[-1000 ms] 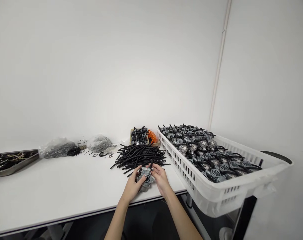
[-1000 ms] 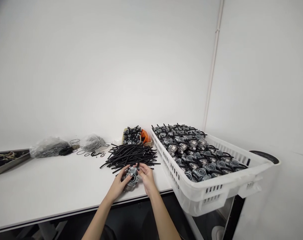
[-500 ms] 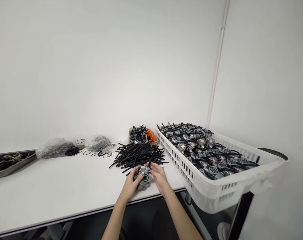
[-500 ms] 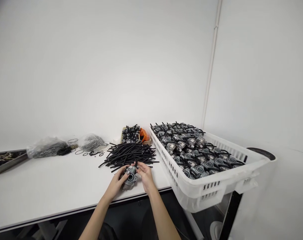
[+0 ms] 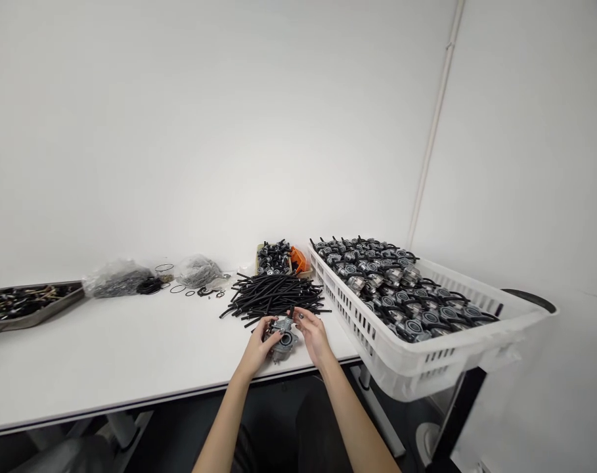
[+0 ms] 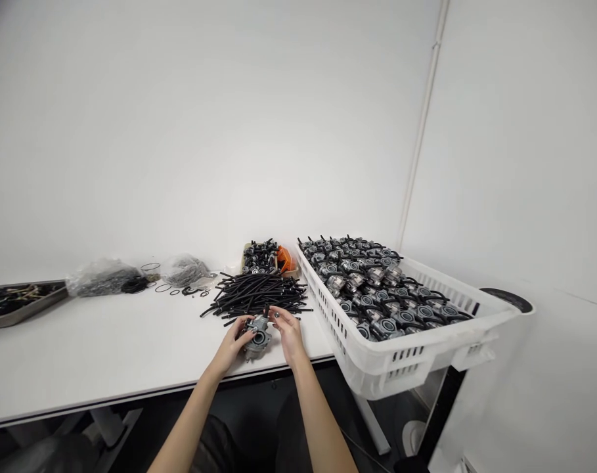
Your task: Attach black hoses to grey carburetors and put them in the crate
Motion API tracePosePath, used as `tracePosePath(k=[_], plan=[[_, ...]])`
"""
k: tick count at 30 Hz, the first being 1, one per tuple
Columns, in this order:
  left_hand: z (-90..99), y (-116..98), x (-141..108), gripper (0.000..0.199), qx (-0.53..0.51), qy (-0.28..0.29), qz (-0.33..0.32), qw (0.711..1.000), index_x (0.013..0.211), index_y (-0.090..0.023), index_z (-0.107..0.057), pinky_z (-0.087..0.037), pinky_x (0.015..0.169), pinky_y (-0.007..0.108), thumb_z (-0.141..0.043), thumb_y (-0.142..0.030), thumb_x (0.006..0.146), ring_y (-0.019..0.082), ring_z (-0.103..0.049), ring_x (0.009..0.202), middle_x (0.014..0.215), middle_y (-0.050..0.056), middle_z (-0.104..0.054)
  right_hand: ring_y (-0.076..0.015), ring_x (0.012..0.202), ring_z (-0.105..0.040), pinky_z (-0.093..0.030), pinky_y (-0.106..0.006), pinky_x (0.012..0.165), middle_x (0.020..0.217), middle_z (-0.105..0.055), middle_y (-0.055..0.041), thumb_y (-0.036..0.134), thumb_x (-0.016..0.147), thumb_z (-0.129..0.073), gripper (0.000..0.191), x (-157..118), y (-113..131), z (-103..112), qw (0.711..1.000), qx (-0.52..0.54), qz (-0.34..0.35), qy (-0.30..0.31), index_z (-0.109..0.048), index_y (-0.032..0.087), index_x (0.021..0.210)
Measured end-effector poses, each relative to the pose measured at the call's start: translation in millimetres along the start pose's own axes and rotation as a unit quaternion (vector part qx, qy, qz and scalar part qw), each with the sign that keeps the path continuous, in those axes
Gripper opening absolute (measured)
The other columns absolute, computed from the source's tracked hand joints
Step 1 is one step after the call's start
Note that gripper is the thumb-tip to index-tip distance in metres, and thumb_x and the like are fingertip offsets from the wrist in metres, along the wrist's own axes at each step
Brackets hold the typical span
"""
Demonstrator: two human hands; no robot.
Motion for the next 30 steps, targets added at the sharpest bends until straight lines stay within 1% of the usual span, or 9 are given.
tracePosePath(k=[3,6,9,14,18,21,24,30], plan=[[2.3,-1.3,-0.1,0.041,-0.01,-0.009,0.001,1.0,0.112,-0.021,-0.056,-0.042,0.093,0.036,-0.066,-0.039,0.076,0.025,-0.057,0.104,0.114,0.009,-0.061,-0.0255,0.097,-0.066,-0.041,-0.034,0.084,0.101,-0.075,-0.0089,0.033,0.066,-0.072,0.031,-1.8,2.0,-2.8,1.0,-0.013,-0.004,0.007,-0.074,0.021,0.094],[5.4,-7.5,-1.0,0.043,-0.002,-0.023,-0.009,1.0,0.116,-0.023,-0.057,-0.038,0.098,0.036,-0.066,-0.037,0.076,0.026,-0.053,0.113,0.123,0.009,-0.059,-0.0255,0.094,-0.068,-0.041,-0.035,0.083,0.098,-0.075,-0.0091,0.034,0.067,-0.072,0.031,-2.5,3.4,-4.0,1.0,-0.02,-0.005,0.009,-0.074,0.021,0.094],[7.6,-12.5,-2.4,0.042,0.007,-0.026,-0.015,1.0,0.114,-0.023,-0.06,-0.036,0.099,0.036,-0.066,-0.037,0.075,0.027,-0.052,0.114,0.122,0.009,-0.06,-0.0248,0.09,-0.068,-0.042,-0.035,0.082,0.097,-0.075,-0.0093,0.035,0.066,-0.073,0.033,-2.7,4.7,-4.8,1.0,-0.023,0.0,0.012,-0.073,0.02,0.095],[16.3,-10.4,-3.5,0.038,-0.004,-0.051,-0.014,0.999,0.107,-0.021,-0.064,-0.038,0.095,0.036,-0.067,-0.036,0.073,0.027,-0.056,0.106,0.112,0.008,-0.064,-0.0243,0.087,-0.068,-0.042,-0.035,0.082,0.095,-0.076,-0.0096,0.035,0.065,-0.072,0.033,-4.2,6.7,-5.2,1.0,-0.023,0.001,0.006,-0.073,0.019,0.093],[25.6,-1.3,-3.6,0.038,-0.084,-0.093,-0.009,0.992,0.106,-0.021,-0.064,-0.042,0.087,0.034,-0.068,-0.039,0.072,0.024,-0.058,0.097,0.108,0.007,-0.065,-0.0228,0.084,-0.068,-0.042,-0.033,0.079,0.091,-0.076,-0.0088,0.034,0.064,-0.072,0.031,-5.1,6.9,-3.6,1.0,-0.03,0.003,-0.007,-0.073,0.019,0.091],[30.9,5.6,-4.1,0.04,-0.133,-0.121,0.002,0.984,0.106,-0.02,-0.062,-0.044,0.08,0.032,-0.068,-0.04,0.072,0.022,-0.06,0.089,0.099,0.006,-0.066,-0.0218,0.08,-0.068,-0.042,-0.032,0.077,0.085,-0.076,-0.0077,0.033,0.064,-0.071,0.029,-4.3,5.1,-1.2,0.999,-0.044,0.005,-0.018,-0.073,0.019,0.089],[32.9,6.1,-4.7,0.042,-0.141,-0.131,0.001,0.981,0.107,-0.019,-0.062,-0.044,0.077,0.031,-0.069,-0.041,0.071,0.021,-0.061,0.085,0.093,0.004,-0.066,-0.0206,0.076,-0.067,-0.042,-0.031,0.074,0.082,-0.076,-0.0067,0.032,0.064,-0.07,0.028,-3.0,3.0,-0.6,0.998,-0.056,0.005,-0.019,-0.073,0.019,0.089],[33.6,4.1,-5.3,0.044,-0.13,-0.137,-0.003,0.982,0.106,-0.02,-0.063,-0.044,0.075,0.031,-0.071,-0.043,0.069,0.021,-0.061,0.084,0.092,0.004,-0.066,-0.0196,0.074,-0.066,-0.042,-0.03,0.072,0.08,-0.075,-0.0059,0.032,0.066,-0.07,0.027,-2.9,2.6,-0.7,0.997,-0.073,0.01,-0.016,-0.073,0.019,0.089]])
Point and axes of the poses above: each hand's wrist, its own x-axis towards the middle knuckle, its own z-axis out of the back of the hand, y = z × x, the point moved 9 cm from there along x, towards the middle knuckle
